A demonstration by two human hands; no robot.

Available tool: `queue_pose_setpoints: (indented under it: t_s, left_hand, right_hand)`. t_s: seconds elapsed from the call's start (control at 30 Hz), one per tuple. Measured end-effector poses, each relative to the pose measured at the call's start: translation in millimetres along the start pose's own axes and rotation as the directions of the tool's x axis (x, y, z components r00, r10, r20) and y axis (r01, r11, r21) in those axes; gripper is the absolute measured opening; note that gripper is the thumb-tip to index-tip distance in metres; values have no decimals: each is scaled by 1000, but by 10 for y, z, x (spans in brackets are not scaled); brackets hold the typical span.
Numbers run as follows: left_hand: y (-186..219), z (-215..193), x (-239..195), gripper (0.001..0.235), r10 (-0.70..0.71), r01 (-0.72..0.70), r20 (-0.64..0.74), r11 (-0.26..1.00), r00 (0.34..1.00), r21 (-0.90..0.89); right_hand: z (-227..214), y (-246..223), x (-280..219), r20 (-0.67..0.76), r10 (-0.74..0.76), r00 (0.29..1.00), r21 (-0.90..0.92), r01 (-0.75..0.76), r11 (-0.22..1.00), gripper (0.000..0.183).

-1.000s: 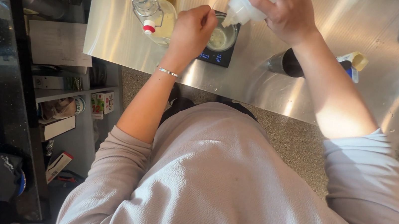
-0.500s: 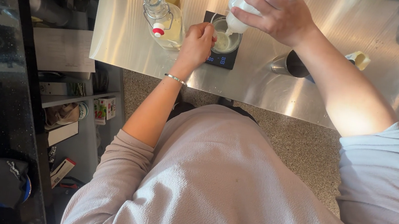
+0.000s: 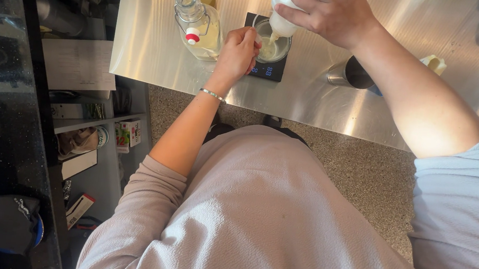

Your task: Measure and mix ingredients to prepare a beverage in a cafe setting.

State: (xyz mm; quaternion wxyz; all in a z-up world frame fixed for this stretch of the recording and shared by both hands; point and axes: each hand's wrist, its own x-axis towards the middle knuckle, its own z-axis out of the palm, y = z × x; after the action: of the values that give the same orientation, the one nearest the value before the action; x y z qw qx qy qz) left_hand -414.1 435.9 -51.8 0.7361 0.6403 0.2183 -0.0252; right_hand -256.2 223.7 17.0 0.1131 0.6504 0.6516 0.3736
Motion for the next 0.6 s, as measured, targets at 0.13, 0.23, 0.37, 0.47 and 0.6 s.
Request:
queue_pose_setpoints:
  t_s: [0.13,0.23,0.37,0.47,0.6]
  left_hand:
    - [17,-10,-6,39,7,-7,-1,1000,1000,4]
    - [39,2,-9,38,3,-3,6,1000,1000,3]
    - [15,-3,7,38,8,-8,3,1000,1000,1]
    - [1,-1,39,38,28,-28,18,1000,999,-5]
    - [13,10,22,39,41,-41,18,999,999,-3]
  right_hand:
    - [-20,-11,16,-19,22,1000,16,-22,1000,31]
    - [-28,-15,-18,-8,43,999,3,-43,999,31]
    - [-43,-23,-20,-1,69,998,33,-69,997,33]
    - [-41,-17,-24,5,84,996,60,-84,995,36]
    - [-55,-12,-17,-9,108,994,131,-106,986,37]
